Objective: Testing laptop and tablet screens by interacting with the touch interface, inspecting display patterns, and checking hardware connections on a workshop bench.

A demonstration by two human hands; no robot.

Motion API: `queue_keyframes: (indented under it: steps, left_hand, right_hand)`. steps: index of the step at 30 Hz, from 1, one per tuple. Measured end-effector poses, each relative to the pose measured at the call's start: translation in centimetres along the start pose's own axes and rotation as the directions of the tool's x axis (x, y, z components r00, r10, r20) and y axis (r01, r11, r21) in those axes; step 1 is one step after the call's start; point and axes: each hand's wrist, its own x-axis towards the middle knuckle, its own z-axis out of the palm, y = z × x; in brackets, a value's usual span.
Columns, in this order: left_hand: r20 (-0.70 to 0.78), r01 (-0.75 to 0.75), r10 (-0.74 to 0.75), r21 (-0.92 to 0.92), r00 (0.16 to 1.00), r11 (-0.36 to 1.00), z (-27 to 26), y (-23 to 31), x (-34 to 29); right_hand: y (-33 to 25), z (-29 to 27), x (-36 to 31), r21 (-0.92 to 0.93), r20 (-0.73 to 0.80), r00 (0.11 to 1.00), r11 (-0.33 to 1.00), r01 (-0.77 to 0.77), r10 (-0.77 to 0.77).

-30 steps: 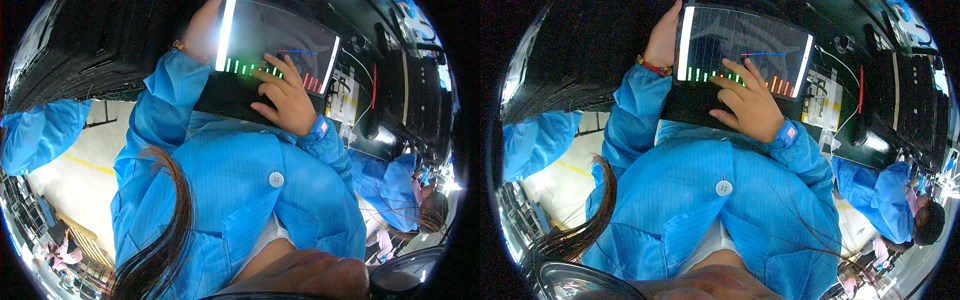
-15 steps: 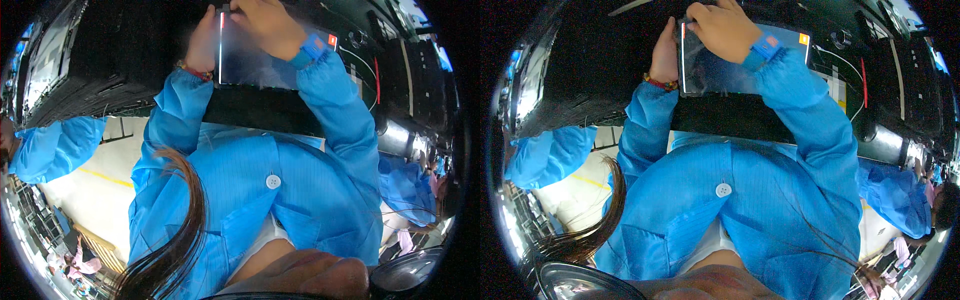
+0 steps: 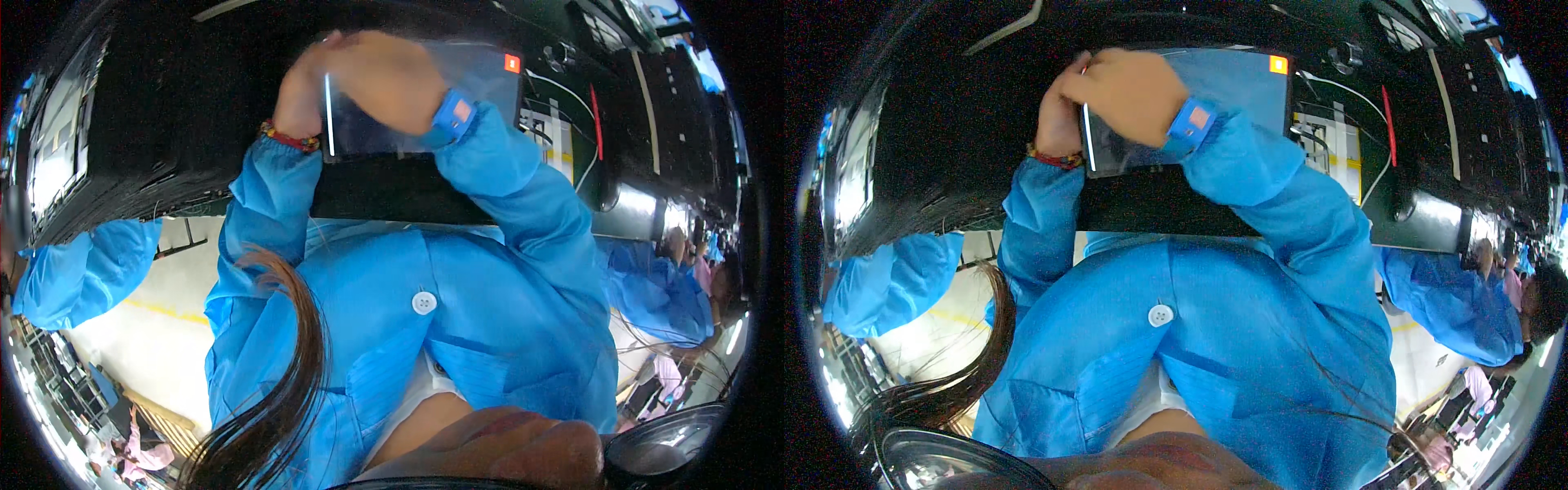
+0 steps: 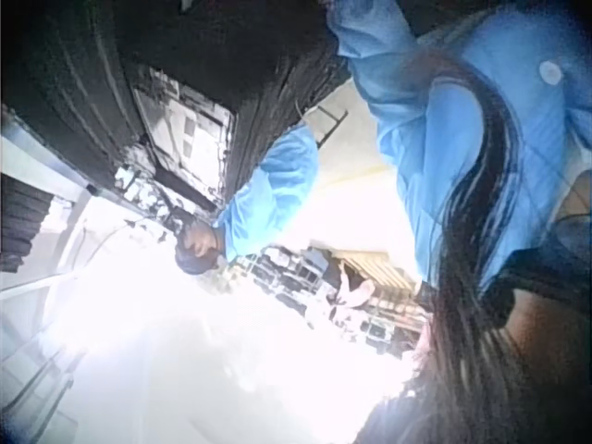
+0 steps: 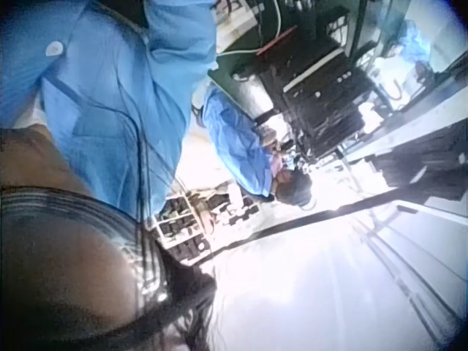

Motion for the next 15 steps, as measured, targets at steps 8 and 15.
queue_keyframes:
  steps: [8, 15]
  left_hand:
    - [0.2, -0.137, 0.071, 0.339, 0.977, 0.931, 0.5, 0.0, 0.0]
    - [0.225, -0.103, 0.024, 0.345, 0.974, 0.933, 1.6, 0.5, 0.0]
  right_hand:
    - [-3.1, -0.6, -2.5, 0.005, 0.26, 0.956, 0.989, -0.145, 0.139]
    - [0.2, -9.6, -6.0, -0.353, 0.223, 0.922, 0.908, -0.226, 0.316]
